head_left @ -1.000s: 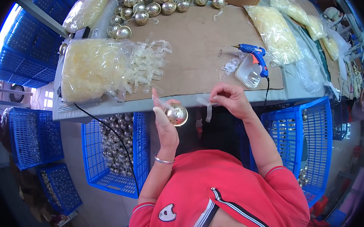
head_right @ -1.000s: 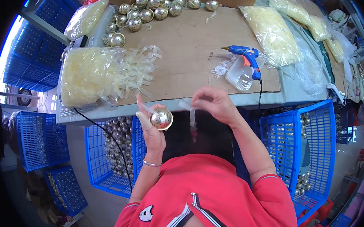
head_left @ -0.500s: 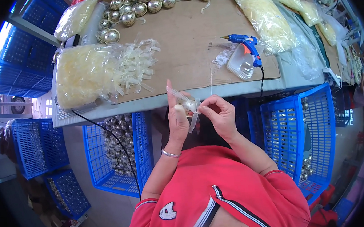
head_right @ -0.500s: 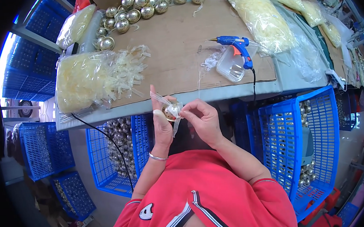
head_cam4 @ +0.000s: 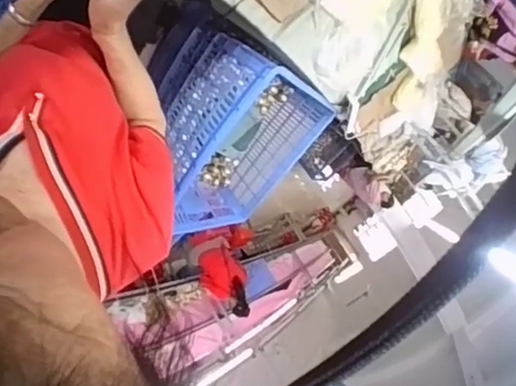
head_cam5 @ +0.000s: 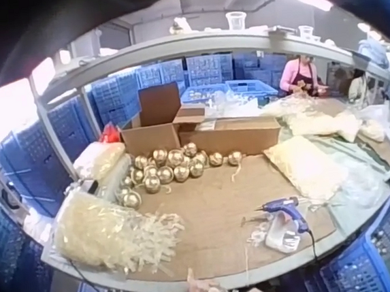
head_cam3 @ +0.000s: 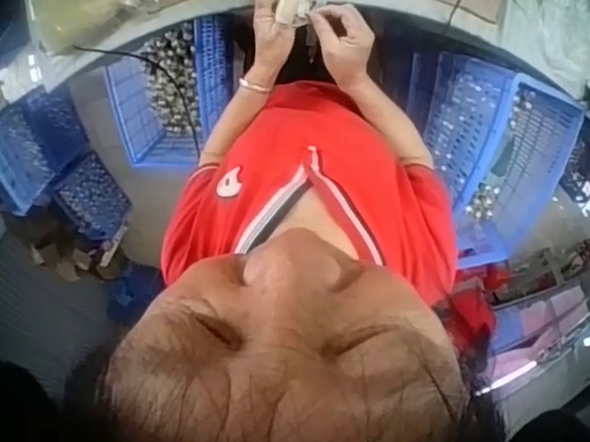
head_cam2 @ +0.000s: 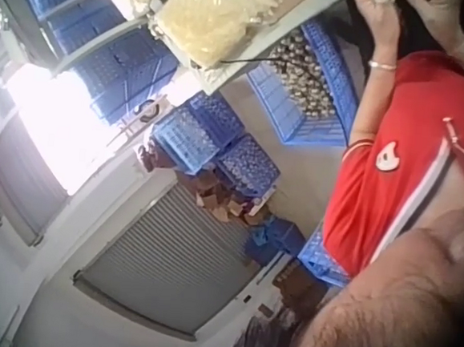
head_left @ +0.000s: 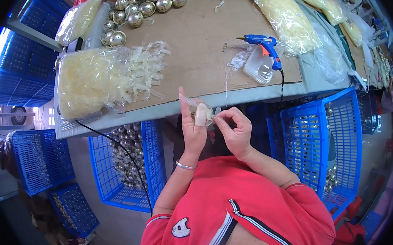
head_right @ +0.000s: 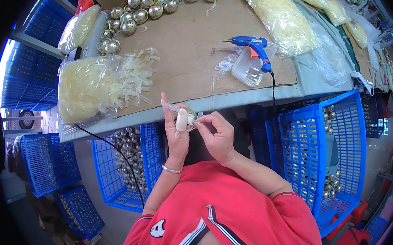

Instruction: Gluing decorative lace to Christmas baubles using a hot glue gun.

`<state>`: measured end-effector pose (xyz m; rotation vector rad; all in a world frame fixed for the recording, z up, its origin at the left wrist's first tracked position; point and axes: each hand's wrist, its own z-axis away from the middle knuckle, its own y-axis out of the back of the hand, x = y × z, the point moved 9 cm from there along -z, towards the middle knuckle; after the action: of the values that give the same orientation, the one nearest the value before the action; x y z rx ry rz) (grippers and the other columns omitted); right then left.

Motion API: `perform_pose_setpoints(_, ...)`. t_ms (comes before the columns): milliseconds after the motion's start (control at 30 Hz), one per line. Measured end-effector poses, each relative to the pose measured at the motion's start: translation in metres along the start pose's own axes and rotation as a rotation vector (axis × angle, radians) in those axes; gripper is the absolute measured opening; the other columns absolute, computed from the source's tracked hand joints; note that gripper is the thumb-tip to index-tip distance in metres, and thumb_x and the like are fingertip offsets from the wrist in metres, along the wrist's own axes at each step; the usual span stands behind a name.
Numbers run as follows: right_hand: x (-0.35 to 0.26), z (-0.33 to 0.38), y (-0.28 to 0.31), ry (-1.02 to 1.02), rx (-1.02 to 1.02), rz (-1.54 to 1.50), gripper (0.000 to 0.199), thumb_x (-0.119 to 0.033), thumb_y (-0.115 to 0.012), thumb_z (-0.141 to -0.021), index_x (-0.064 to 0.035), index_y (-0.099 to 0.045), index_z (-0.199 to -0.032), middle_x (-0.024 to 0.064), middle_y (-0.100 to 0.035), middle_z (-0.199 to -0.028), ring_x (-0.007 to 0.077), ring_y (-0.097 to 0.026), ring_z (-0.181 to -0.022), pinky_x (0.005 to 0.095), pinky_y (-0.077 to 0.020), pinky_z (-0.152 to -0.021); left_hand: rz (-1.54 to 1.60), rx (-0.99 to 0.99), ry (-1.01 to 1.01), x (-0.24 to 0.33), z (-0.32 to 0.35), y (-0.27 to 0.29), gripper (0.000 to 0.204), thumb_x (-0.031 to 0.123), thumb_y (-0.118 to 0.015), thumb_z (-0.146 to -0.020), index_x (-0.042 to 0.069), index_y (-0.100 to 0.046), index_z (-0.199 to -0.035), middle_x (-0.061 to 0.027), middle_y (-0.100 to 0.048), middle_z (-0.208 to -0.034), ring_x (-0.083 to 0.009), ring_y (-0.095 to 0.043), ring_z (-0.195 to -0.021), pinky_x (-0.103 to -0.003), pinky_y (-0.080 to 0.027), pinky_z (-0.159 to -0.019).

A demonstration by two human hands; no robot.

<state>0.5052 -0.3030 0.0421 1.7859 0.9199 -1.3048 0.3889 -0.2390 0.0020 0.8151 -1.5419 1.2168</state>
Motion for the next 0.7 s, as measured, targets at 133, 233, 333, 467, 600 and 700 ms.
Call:
perform_pose_setpoints(133,0.003,-0.001,-0.002,-0.026,-0.015,-0.037,0.007,0.002,-0.066,-0.080,-0.0005,-0.059,-0.081,0.0007,-0.054,-0.074,0.0069,-0.050,-0.066,0.0203,-0.0408,-0.061,0.133,0.017,0.078,-0.005,0.000,0.003,0.067,0.024,-0.048,-0.095,0.017,-0.008,-0.148,-0.0026,-0.050,-0.103,-0.0073,-0.049,-0.079,-0.020,-0.044,-0.067)
perform_pose_setpoints(233,0.003,-0.002,-0.002,-0.022,-0.015,-0.033,0.007,0.002,-0.066,-0.080,-0.0005,-0.059,-0.082,0.0001,-0.054,-0.073,0.0063,-0.049,-0.066,0.0197,-0.0405,-0.061,0.098,-0.006,0.031,-0.002,0.000,0.002,0.066,0.023,-0.047,-0.095,0.017,-0.008,-0.148,-0.0020,-0.051,-0.103,-0.0063,-0.049,-0.076,-0.019,-0.044,-0.064)
perform_pose_setpoints(333,0.003,-0.003,-0.002,-0.012,-0.016,-0.062,0.008,0.002,-0.066,-0.080,-0.0005,-0.060,-0.083,0.0007,-0.053,-0.077,0.0059,-0.049,-0.067,0.0195,-0.0407,-0.061,-0.021,-0.011,0.006,0.001,0.000,-0.002,0.066,0.022,-0.048,-0.096,0.019,-0.008,-0.148,-0.0017,-0.051,-0.105,-0.0042,-0.048,-0.074,-0.017,-0.043,-0.060)
perform_pose_setpoints(467,0.000,-0.006,-0.002,-0.011,-0.015,-0.115,0.008,0.004,-0.066,-0.079,-0.0006,-0.060,-0.084,0.0014,-0.052,-0.082,0.0058,-0.050,-0.068,0.0195,-0.0413,-0.061,0.112,0.025,0.070,0.000,0.001,-0.004,0.064,0.015,-0.048,-0.095,0.018,-0.012,-0.148,-0.0012,-0.052,-0.102,-0.0027,-0.047,-0.071,-0.016,-0.042,-0.057)
perform_pose_setpoints(600,0.019,-0.009,-0.006,-0.170,-0.049,-0.279,0.006,0.003,-0.065,-0.081,-0.0003,-0.060,-0.083,0.0013,-0.051,-0.086,0.0059,-0.050,-0.068,0.0197,-0.0427,-0.061,0.072,0.013,0.059,0.004,0.001,-0.006,0.062,0.013,-0.047,-0.095,0.018,-0.014,-0.148,-0.0007,-0.053,-0.099,-0.0020,-0.045,-0.070,-0.015,-0.041,-0.056)
perform_pose_setpoints(700,0.030,-0.006,-0.011,-0.295,-0.072,-0.372,0.006,0.001,-0.064,-0.082,0.0001,-0.058,-0.083,0.0013,-0.052,-0.085,0.0064,-0.053,-0.069,0.0199,-0.0445,-0.063,0.144,0.072,0.068,0.003,0.001,-0.005,0.064,0.008,-0.049,-0.093,0.016,-0.016,-0.147,0.0017,-0.051,-0.095,-0.0016,-0.043,-0.066,-0.015,-0.040,-0.053)
